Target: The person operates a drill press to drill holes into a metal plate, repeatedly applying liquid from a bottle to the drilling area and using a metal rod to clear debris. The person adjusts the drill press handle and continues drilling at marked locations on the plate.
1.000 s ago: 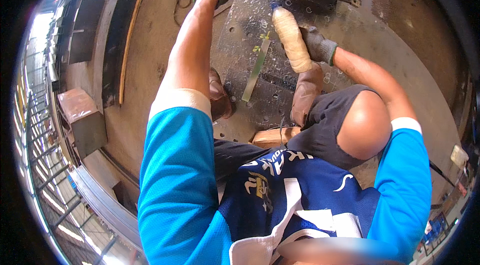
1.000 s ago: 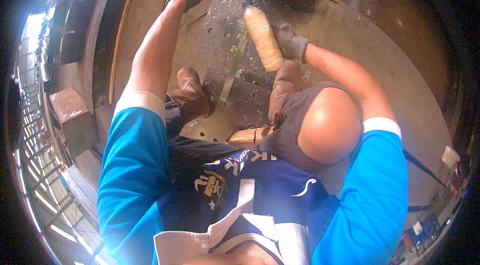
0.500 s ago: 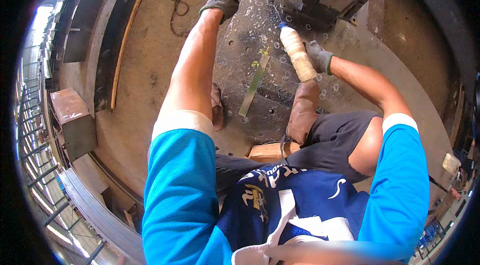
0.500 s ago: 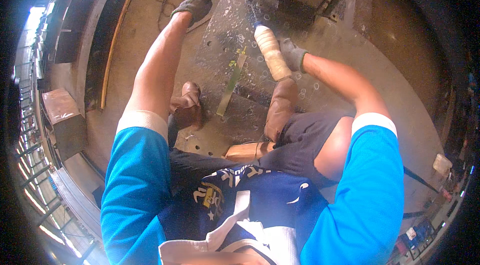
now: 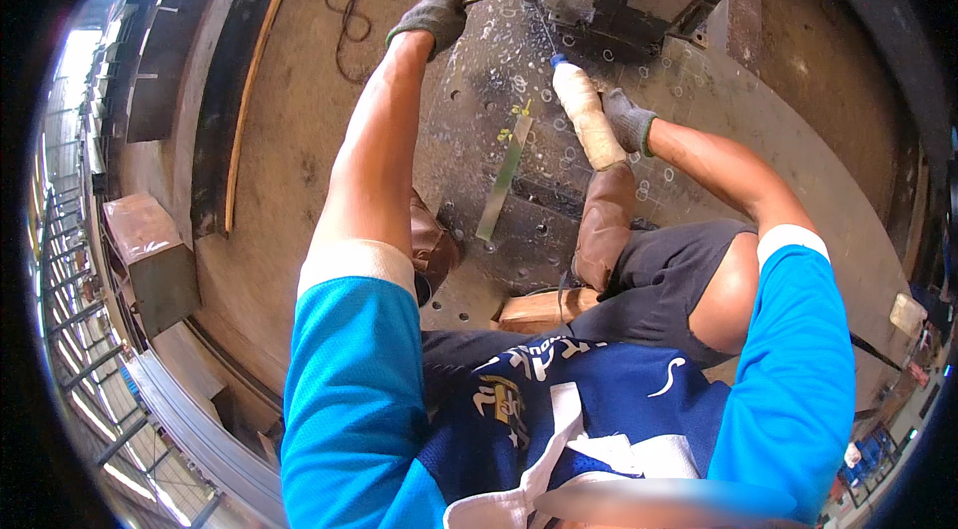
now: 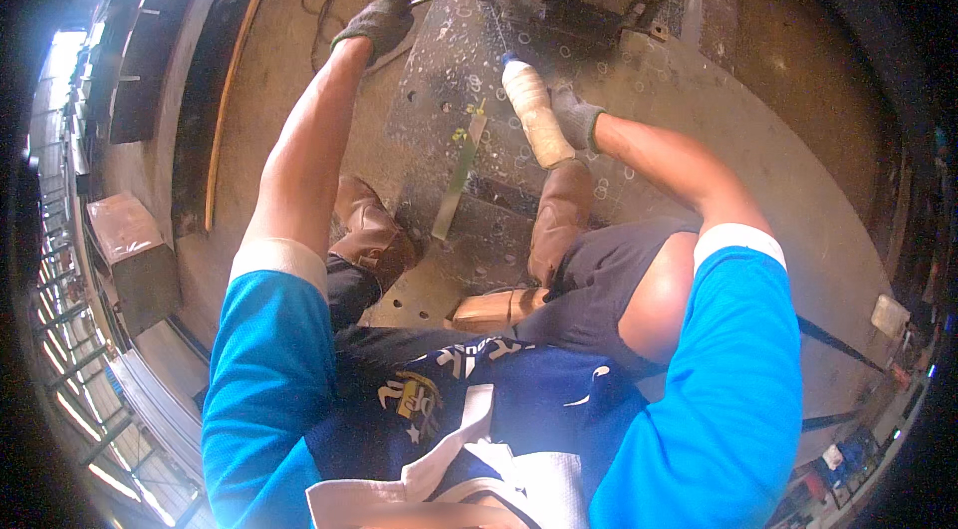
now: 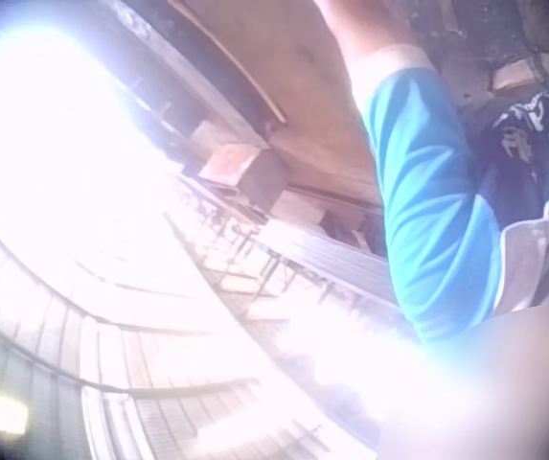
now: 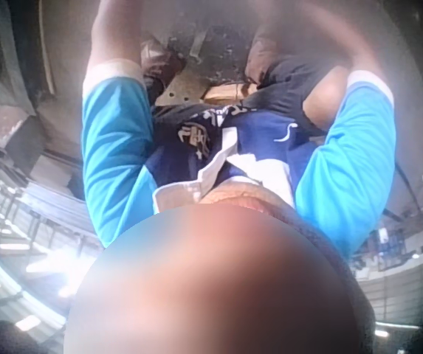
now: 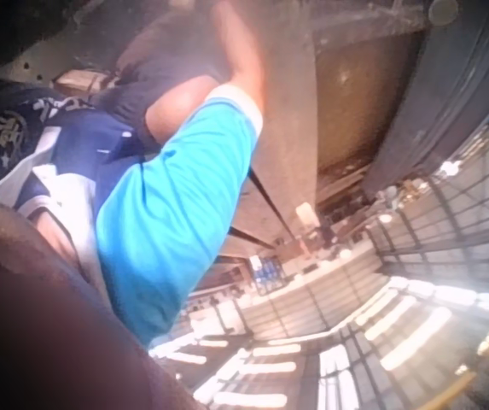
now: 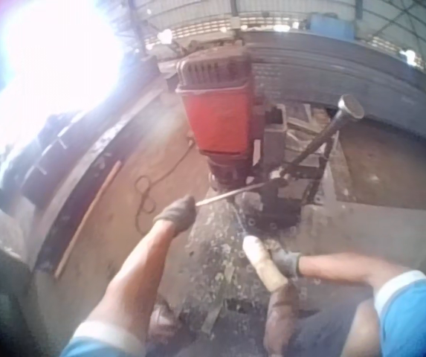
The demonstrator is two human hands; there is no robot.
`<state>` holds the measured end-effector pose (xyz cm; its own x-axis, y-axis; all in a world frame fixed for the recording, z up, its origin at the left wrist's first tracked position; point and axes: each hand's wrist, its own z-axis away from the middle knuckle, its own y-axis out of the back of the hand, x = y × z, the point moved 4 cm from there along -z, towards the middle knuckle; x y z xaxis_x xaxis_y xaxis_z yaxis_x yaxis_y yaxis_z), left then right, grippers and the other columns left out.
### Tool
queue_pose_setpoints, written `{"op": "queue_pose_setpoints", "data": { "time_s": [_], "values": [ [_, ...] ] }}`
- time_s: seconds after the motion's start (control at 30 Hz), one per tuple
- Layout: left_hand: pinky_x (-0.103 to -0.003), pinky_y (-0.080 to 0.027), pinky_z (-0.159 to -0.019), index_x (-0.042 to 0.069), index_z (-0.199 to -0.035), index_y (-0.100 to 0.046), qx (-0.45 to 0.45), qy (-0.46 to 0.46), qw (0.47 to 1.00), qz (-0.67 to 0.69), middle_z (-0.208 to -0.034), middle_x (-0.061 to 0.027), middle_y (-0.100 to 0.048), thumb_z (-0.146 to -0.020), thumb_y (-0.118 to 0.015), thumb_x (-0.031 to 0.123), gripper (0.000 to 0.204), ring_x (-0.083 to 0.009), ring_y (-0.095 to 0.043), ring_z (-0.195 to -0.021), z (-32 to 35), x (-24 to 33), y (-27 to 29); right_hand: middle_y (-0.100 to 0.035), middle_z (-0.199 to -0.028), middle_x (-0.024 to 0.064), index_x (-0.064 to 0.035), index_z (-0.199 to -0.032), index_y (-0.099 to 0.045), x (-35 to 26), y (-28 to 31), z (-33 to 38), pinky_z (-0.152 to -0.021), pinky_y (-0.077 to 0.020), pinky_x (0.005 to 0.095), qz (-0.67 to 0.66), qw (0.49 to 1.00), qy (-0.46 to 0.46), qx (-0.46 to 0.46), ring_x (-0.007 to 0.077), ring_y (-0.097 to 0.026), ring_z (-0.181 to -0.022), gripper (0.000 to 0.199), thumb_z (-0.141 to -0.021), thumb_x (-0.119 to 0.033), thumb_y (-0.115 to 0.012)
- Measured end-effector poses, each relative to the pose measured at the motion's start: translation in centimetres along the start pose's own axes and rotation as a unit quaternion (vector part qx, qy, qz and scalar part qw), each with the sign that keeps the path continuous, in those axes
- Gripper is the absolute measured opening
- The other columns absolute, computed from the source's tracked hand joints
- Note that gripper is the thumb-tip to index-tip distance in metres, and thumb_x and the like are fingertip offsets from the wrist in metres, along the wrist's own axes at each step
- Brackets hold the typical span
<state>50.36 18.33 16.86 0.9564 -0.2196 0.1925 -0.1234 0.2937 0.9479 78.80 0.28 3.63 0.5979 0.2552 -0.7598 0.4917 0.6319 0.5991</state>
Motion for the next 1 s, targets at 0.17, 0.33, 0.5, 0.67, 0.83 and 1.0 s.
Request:
{"op": "queue_pose_setpoints", "data": {
  "time_s": [0.17, 0.33, 0.5, 0.67, 0.83, 1.0],
  "values": [
    [-0.052, -0.052, -0.094, 0.009, -0.121, -0.062, 0.009, 0.002, 1.0, 0.0, -0.119, -0.0253, -0.07, -0.1, -0.054, 0.027, 0.029, -0.0452, -0.065, -0.116, -0.6, 0.9, 0.2, -0.064, -0.133, 0.0059, -0.0092, -0.137, -0.058, 1.0, 0.6, 0.3, -0.107, -0.0438, 0.0341, -0.042, 0.999, -0.023, 0.014, 0.0182, -0.056, -0.119, 0.037, -0.104, -0.027, -0.055],
    [-0.052, -0.052, -0.094, 0.009, -0.121, -0.062, 0.014, -0.011, 1.0, -0.003, -0.12, -0.0255, -0.07, -0.1, -0.054, 0.027, 0.029, -0.0454, -0.065, -0.116, -0.6, 2.5, 1.1, -0.064, -0.132, 0.0061, -0.0092, -0.136, -0.059, 1.5, 1.6, 0.7, -0.107, -0.044, 0.0343, -0.098, 0.994, -0.044, 0.026, 0.0183, -0.056, -0.118, 0.037, -0.104, -0.028, -0.053],
    [-0.053, -0.053, -0.094, 0.009, -0.12, -0.062, 0.015, -0.006, 1.0, -0.014, -0.118, -0.0269, -0.07, -0.098, -0.055, 0.027, 0.029, -0.0461, -0.065, -0.116, -1.2, 4.3, 2.5, -0.064, -0.132, 0.0063, -0.0093, -0.136, -0.059, 1.8, 3.0, 1.6, -0.106, -0.0442, 0.0345, -0.168, 0.983, -0.071, 0.032, 0.0183, -0.057, -0.118, 0.037, -0.105, -0.029, -0.052],
    [-0.053, -0.053, -0.093, 0.007, -0.119, -0.062, 0.016, -0.035, 0.999, -0.008, -0.116, -0.0276, -0.07, -0.098, -0.056, 0.028, 0.031, -0.0465, -0.066, -0.114, -1.1, 5.3, 2.3, -0.064, -0.131, 0.0065, -0.0093, -0.135, -0.059, 2.0, 3.1, 2.0, -0.106, -0.0444, 0.0347, -0.236, 0.967, -0.092, 0.027, 0.0184, -0.057, -0.118, 0.038, -0.105, -0.03, -0.051],
    [-0.053, -0.053, -0.091, 0.007, -0.118, -0.061, 0.007, -0.011, 1.0, -0.014, -0.116, -0.0275, -0.07, -0.097, -0.058, 0.028, 0.03, -0.0464, -0.066, -0.112, -1.2, 5.3, 2.1, -0.065, -0.13, 0.0067, -0.0094, -0.135, -0.059, 3.1, 3.2, 1.6, -0.106, -0.0446, 0.0349, -0.326, 0.938, -0.119, 0.016, 0.0185, -0.057, -0.117, 0.038, -0.106, -0.032, -0.05],
    [-0.052, -0.053, -0.091, 0.007, -0.118, -0.061, 0.041, -0.017, 0.999, -0.002, -0.114, -0.028, -0.07, -0.096, -0.059, 0.027, 0.029, -0.0469, -0.066, -0.111, -2.8, 6.5, 2.8, -0.065, -0.129, 0.0069, -0.0094, -0.135, -0.059, 4.3, 3.7, 1.6, -0.105, -0.0449, 0.0351, -0.41, 0.9, -0.147, 0.004, 0.0186, -0.058, -0.117, 0.038, -0.106, -0.033, -0.049]
  ]
}}
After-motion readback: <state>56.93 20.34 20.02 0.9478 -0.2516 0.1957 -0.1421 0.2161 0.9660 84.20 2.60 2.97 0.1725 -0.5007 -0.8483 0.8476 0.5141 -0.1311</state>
